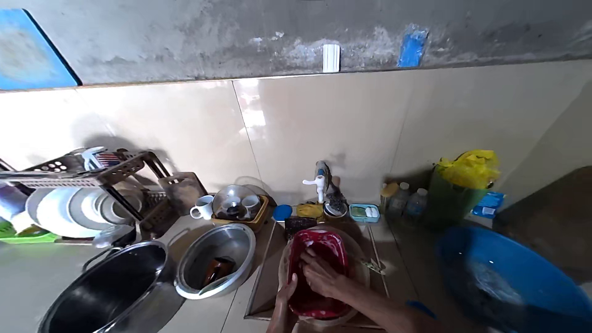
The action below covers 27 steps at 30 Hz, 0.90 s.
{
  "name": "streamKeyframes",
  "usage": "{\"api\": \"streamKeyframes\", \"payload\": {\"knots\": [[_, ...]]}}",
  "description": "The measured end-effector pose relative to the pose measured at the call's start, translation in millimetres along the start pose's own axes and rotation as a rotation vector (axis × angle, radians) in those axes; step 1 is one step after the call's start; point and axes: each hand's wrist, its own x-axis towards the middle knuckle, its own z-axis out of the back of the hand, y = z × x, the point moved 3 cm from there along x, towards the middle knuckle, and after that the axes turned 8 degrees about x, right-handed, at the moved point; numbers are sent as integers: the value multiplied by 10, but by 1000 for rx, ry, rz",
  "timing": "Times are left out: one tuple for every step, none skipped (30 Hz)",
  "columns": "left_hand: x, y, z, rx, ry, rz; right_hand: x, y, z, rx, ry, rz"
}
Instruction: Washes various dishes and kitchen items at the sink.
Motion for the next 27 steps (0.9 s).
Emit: {"api": "streamKeyframes", "payload": {"knots": [[-4,-5,-3,28,-18,13,30,-31,48,-38,29,-52],[-11,-8,-13,60,-53,17,64,-71,92,-75,42,-114],[-10,-8,-12,100,-96,0,90,-102,129,-102,60,-182],[-2,-10,3,149,-128,-34,99,-123,166,-108,80,-254],[-3,-11,29,203,-141,-80,79,-136,206,-81,108,-340],[-12,-26,61,268,-133,-123,46,-150,238,-35,128,-417],[-24,-50,87,316,-134,-153,17,-139,264,19,139,-467],[-26,-50,106,320,-151,-168,-8,-107,270,67,149,-486],[-16,-33,120,298,-177,-178,-40,-49,243,111,165,-480],[12,-40,138,282,-193,-198,-70,38,192,162,193,-466],[63,-81,149,289,-191,-234,-98,130,132,218,212,-451],[107,-128,148,319,-177,-272,-130,204,77,291,207,-446],[145,-171,144,348,-159,-301,-149,249,44,397,155,-440],[178,-211,143,355,-158,-317,-140,277,25,524,52,-421],[199,-247,144,353,-163,-322,-113,308,1,631,-62,-388],[219,-276,142,358,-159,-327,-102,339,-26,693,-139,-348],[238,-302,141,393,-151,-336,-123,339,-66,683,-166,-299],[241,-332,151,442,-145,-350,-172,294,-124,616,-147,-232],[238,-373,172,496,-115,-365,-225,210,-161,514,-78,-157],[235,-411,188,532,-100,-382,-273,106,-176,389,17,-82],[224,-423,210,550,-97,-390,-318,24,-199,259,117,-13],[225,-436,222,558,-102,-395,-342,-6,-204,140,182,48],[232,-450,226,559,-105,-401,-356,14,-200,73,230,63],[226,-459,225,556,-106,-403,-384,90,-201,84,266,34],[234,-483,214,558,-104,-404,-414,190,-177,149,281,-17],[251,-512,196,568,-95,-403,-438,227,-167,193,279,-48],[242,-522,187,593,-69,-386,-488,193,-204,167,279,-49]]}}
